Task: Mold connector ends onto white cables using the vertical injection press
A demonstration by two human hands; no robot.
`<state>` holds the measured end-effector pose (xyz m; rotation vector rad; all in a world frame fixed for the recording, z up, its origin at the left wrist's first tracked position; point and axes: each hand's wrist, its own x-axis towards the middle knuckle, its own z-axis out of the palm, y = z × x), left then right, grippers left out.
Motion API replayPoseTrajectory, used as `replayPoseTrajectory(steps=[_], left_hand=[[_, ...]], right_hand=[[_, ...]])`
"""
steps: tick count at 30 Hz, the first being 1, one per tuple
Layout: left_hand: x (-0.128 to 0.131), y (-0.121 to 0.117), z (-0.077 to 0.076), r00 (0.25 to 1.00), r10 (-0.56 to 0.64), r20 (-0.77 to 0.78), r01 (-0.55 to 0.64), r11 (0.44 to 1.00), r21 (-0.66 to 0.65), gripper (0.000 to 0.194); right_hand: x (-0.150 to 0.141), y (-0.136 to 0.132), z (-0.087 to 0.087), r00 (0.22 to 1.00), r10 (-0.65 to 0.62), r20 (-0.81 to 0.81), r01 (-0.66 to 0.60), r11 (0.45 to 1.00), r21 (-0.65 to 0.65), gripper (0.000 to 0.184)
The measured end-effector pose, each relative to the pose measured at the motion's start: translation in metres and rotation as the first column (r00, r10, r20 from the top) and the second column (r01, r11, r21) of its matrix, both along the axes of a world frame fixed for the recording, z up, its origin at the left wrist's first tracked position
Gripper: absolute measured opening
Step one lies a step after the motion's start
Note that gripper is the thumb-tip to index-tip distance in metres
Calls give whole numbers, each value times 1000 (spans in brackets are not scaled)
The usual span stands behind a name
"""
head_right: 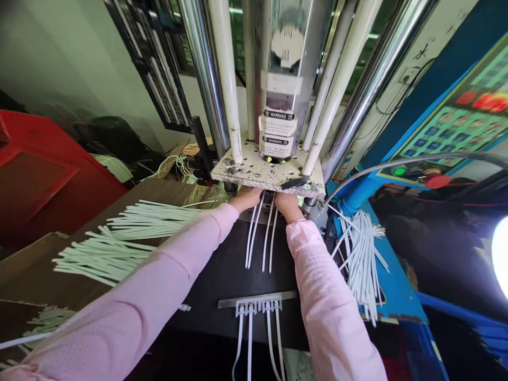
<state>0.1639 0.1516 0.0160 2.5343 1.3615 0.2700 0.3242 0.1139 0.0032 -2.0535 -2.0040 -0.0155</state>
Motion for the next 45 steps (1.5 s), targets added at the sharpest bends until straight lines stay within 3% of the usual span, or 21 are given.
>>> replayPoseTrajectory(steps=[6,10,12,16,18,20,23,27,34,45], left_hand=[[-27,-27,19,999,25,43,-26,999,30,60],[-54,-89,22,996,39,86,-45,996,72,52],[-81,-135,18,990,49,135,-66,990,125,57],[-150,-230,-4,980,131,150,-156,973,170,94],[-178,-265,-21,984,152,88,-164,975,153,110],[-192,-285,-38,984,179,20,-180,974,136,114],[-191,-295,-56,972,231,-50,-222,964,144,104],[-180,-293,-62,951,305,-46,-294,942,165,101],[-184,-294,-64,959,280,-49,-266,945,190,94],[-179,-293,-74,946,324,-3,-313,915,254,85]], right_hand=[[13,-54,37,999,-19,-37,21,998,66,40],[21,-128,44,975,165,-151,-141,977,160,43],[29,-180,39,940,259,-223,-212,954,212,43],[49,-291,16,940,188,-283,-180,982,56,61],[51,-336,-2,960,129,-248,-136,991,-11,74],[42,-365,-22,991,58,-120,-65,997,-52,78],[15,-377,-45,993,-77,94,82,996,-45,72],[-10,-368,-56,955,-213,208,210,977,37,75],[-8,-367,-55,948,-209,240,200,978,61,79],[-14,-364,-65,928,-320,192,290,942,167,74]])
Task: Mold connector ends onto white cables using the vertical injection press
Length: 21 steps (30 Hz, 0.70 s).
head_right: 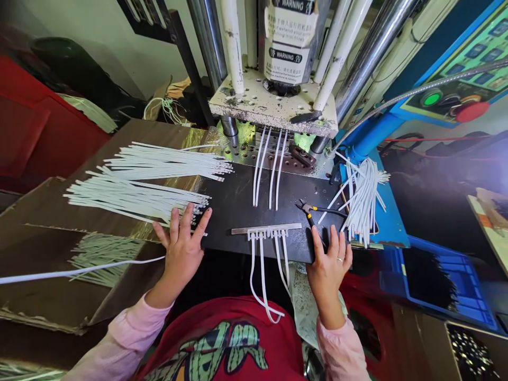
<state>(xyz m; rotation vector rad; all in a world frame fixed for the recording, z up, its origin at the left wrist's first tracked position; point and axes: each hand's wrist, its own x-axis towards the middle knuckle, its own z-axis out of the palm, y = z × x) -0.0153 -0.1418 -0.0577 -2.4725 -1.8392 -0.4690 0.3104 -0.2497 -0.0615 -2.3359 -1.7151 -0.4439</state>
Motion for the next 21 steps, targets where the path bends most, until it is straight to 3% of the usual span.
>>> replayPoseTrajectory(steps=[7,10,13,17,21], left_hand=[[0,0,7,1000,-20,-18,19,999,-33,85],[-3,-5,19,997,-80,-5,79,995,-63,87],[3,-10,32,977,-205,60,210,973,-94,84],[32,-3,31,947,-254,194,276,957,-94,51],[57,10,23,917,-269,294,312,944,-109,17]], right_hand=[[1,-1,3,999,30,-45,-31,999,-27,74],[10,-7,18,982,105,-159,-121,988,-93,79],[13,-11,41,891,243,-384,-309,944,-120,79],[-13,7,62,757,391,-523,-455,890,7,59],[-63,40,60,809,469,-355,-460,880,117,31]])
